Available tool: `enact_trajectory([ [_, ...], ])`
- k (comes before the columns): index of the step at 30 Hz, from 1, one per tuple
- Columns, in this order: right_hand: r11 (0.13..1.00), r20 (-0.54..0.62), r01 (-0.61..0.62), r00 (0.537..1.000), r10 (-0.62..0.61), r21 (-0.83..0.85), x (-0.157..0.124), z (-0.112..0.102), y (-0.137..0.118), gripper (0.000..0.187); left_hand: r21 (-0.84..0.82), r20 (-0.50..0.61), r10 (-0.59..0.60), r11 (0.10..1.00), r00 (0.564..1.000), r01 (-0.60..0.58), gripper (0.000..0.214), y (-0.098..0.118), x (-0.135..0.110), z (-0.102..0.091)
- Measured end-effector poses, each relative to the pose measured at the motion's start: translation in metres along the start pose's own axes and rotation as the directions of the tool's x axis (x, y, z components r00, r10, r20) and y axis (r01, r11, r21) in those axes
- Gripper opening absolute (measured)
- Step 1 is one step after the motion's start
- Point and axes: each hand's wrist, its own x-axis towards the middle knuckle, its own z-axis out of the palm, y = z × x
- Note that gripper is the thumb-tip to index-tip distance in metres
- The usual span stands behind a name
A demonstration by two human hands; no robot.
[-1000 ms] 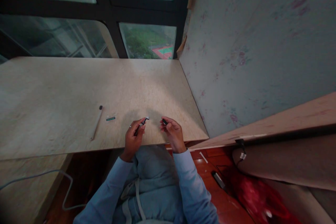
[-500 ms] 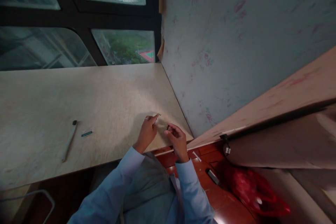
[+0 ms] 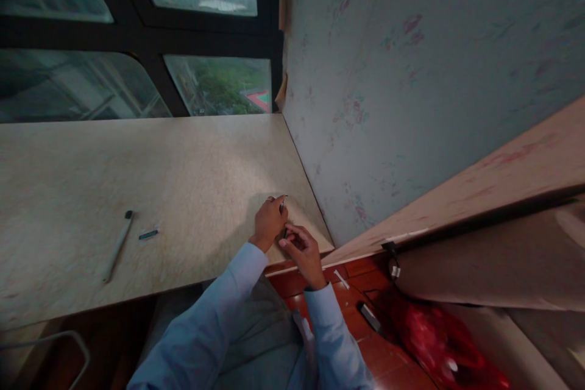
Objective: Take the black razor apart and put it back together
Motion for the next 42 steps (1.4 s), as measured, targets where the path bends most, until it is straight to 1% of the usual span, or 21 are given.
enact_trajectory([
  [4,1.000,0.008,-0.003,1.000,0.003,0.002,0.000,-0.001,0.001,0.038,-0.006,0.039,0.016,1.000,0.999,-0.015,0.035,0.003,0.001,0.000],
  [7,1.000,-0.002,-0.008,1.000,0.008,-0.027,0.001,-0.001,0.001,0.038,-0.079,0.048,0.019,0.997,0.999,-0.015,0.035,-0.001,0.004,-0.001],
  [9,0.999,-0.030,-0.023,0.999,0.022,-0.035,0.002,0.000,0.001,0.038,-0.174,0.031,-0.002,0.985,1.000,0.007,0.035,-0.008,0.005,-0.002],
  [12,0.998,-0.080,-0.063,0.995,0.060,-0.031,0.003,0.005,0.001,0.039,-0.336,-0.002,-0.068,0.940,0.998,0.063,0.035,-0.023,0.003,-0.008],
  [16,0.997,-0.082,-0.072,0.994,0.070,-0.030,0.003,0.018,-0.002,0.042,-0.439,-0.023,-0.108,0.894,0.994,0.087,0.033,-0.047,-0.011,-0.023],
  [19,0.997,-0.023,-0.051,0.999,0.050,-0.051,0.003,0.033,-0.007,0.041,-0.489,-0.040,-0.131,0.867,0.991,0.095,0.033,-0.066,-0.027,-0.038],
  [23,0.995,0.112,-0.025,0.993,0.036,-0.096,0.008,0.057,-0.008,0.038,-0.525,-0.099,-0.220,0.840,0.971,0.137,0.032,-0.097,-0.050,-0.058],
  [27,0.987,0.206,0.020,0.978,0.013,-0.158,0.016,0.080,-0.002,0.036,-0.552,-0.186,-0.331,0.814,0.925,0.180,0.031,-0.130,-0.071,-0.078],
  [30,0.974,0.246,0.097,0.968,-0.045,-0.205,0.021,0.090,0.004,0.034,-0.552,-0.270,-0.394,0.811,0.879,0.194,0.029,-0.152,-0.085,-0.092],
  [33,0.952,0.230,0.169,0.967,-0.110,-0.254,0.024,0.089,0.008,0.033,-0.542,-0.325,-0.426,0.816,0.844,0.202,0.027,-0.169,-0.095,-0.102],
  [35,0.937,0.191,0.186,0.973,-0.132,-0.297,0.026,0.082,0.009,0.034,-0.558,-0.330,-0.434,0.806,0.838,0.198,0.027,-0.177,-0.100,-0.105],
  [38,0.919,0.136,0.184,0.980,-0.145,-0.350,0.028,0.069,0.011,0.036,-0.595,-0.311,-0.420,0.786,0.853,0.170,0.028,-0.182,-0.104,-0.105],
  [42,0.904,0.105,0.174,0.984,-0.144,-0.391,0.028,0.059,0.014,0.040,-0.637,-0.296,-0.395,0.760,0.870,0.129,0.028,-0.183,-0.107,-0.103],
])
